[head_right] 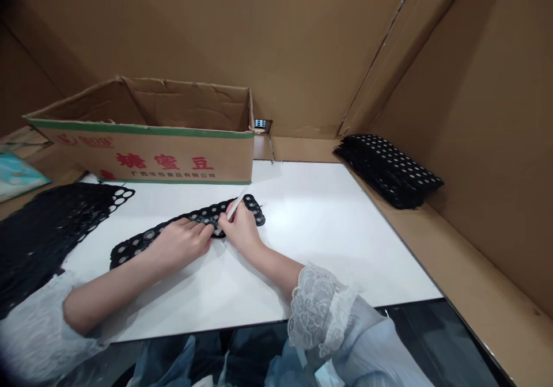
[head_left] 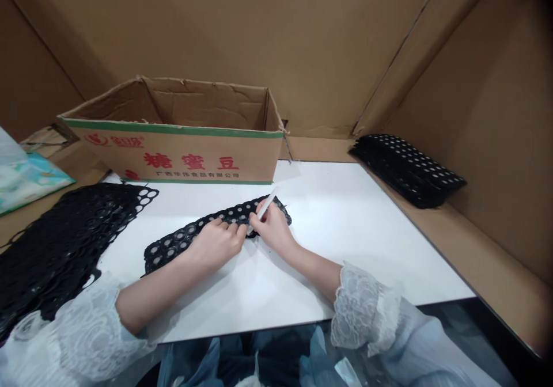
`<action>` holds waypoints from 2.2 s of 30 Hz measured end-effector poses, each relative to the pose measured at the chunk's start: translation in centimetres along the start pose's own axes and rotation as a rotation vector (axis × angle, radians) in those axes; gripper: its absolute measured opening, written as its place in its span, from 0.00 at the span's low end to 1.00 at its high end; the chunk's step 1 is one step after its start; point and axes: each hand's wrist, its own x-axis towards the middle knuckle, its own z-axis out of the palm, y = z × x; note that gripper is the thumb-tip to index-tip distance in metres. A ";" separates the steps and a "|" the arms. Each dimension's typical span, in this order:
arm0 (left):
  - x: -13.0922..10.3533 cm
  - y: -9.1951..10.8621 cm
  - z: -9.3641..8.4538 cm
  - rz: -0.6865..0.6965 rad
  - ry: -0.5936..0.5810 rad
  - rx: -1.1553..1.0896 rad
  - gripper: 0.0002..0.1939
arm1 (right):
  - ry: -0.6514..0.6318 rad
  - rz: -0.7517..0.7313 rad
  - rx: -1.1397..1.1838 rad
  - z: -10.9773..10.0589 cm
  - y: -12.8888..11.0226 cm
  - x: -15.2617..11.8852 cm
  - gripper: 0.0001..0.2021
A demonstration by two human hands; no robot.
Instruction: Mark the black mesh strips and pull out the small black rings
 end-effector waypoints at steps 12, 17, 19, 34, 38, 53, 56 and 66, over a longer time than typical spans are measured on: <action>-0.3 -1.1 0.0 0.093 0.012 -0.004 0.07 | -0.032 0.020 -0.053 -0.1 -0.4 0.0 0.05; -0.4 -0.7 0.6 0.066 0.145 0.000 0.10 | -0.048 0.030 -0.058 0.0 -0.5 0.0 0.05; -0.5 -0.6 0.7 0.051 0.178 -0.006 0.11 | -0.054 0.026 -0.065 0.0 -0.6 0.1 0.05; -0.4 0.1 1.5 -0.182 0.263 -0.008 0.10 | -0.138 -0.069 -0.145 -0.2 -0.6 -0.3 0.04; -0.4 0.3 1.2 -0.236 0.221 -0.014 0.06 | -0.146 -0.082 -0.125 -0.3 -0.5 -0.4 0.04; -0.8 -0.2 0.2 -0.114 0.131 -0.089 0.05 | -0.016 -0.072 0.292 -1.5 -0.1 0.3 0.10; -0.9 -0.6 -0.1 -0.058 0.111 -0.141 0.11 | 0.000 -0.057 0.326 -2.1 0.2 1.1 0.12; -0.4 -1.6 -0.2 -0.324 -0.074 -0.542 0.15 | -0.132 -0.146 0.006 -1.7 1.2 2.9 0.13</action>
